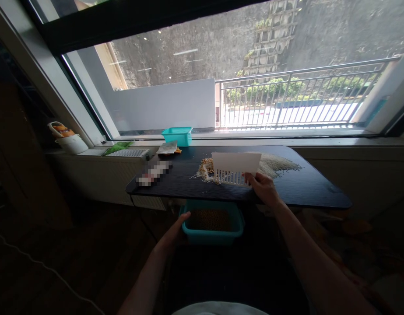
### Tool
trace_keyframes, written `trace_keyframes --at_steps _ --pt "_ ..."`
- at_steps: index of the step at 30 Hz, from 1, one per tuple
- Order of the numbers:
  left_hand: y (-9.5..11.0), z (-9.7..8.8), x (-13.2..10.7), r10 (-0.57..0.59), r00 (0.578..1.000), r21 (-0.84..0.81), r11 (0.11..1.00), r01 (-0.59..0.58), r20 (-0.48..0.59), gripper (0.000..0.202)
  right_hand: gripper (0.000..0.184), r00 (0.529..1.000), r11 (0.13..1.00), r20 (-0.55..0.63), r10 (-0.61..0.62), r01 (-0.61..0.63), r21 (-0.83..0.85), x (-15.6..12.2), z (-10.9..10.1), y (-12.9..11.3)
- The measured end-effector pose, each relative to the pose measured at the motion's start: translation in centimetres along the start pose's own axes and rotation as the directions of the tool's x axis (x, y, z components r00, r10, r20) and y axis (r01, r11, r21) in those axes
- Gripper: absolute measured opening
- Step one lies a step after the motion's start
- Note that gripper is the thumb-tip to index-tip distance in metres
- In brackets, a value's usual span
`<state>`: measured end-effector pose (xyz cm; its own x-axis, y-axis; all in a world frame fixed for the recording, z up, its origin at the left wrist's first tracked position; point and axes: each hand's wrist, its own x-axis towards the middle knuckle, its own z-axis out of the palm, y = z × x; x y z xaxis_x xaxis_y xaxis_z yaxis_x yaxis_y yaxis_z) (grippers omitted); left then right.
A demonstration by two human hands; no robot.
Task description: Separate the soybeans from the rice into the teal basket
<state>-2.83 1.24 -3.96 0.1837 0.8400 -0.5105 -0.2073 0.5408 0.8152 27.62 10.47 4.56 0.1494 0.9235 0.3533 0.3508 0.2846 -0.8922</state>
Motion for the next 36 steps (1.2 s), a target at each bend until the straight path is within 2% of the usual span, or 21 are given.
trace_keyframes --at_steps 7,15,27,36 --pt "-0.20 -0.22 0.18 -0.004 1.000 0.003 1.000 0.004 -0.009 0.071 0.040 1.000 0.997 -0.028 0.001 0.001 0.072 0.03 -0.39 0.34" --pt "-0.52 -0.75 0.78 -0.016 1.000 0.011 1.000 0.016 -0.021 0.075 0.039 0.999 0.998 -0.048 0.004 -0.001 0.068 0.07 -0.42 0.80" --pt "-0.57 -0.79 0.77 -0.007 1.000 -0.004 1.000 0.007 -0.016 0.073 0.039 0.999 0.998 0.014 -0.029 0.029 0.060 -0.05 -0.44 0.38" --pt "-0.40 -0.52 0.48 -0.004 1.000 -0.013 1.000 0.003 -0.015 0.072 0.038 0.999 0.998 0.051 -0.010 0.007 0.067 -0.27 -0.51 -0.02"
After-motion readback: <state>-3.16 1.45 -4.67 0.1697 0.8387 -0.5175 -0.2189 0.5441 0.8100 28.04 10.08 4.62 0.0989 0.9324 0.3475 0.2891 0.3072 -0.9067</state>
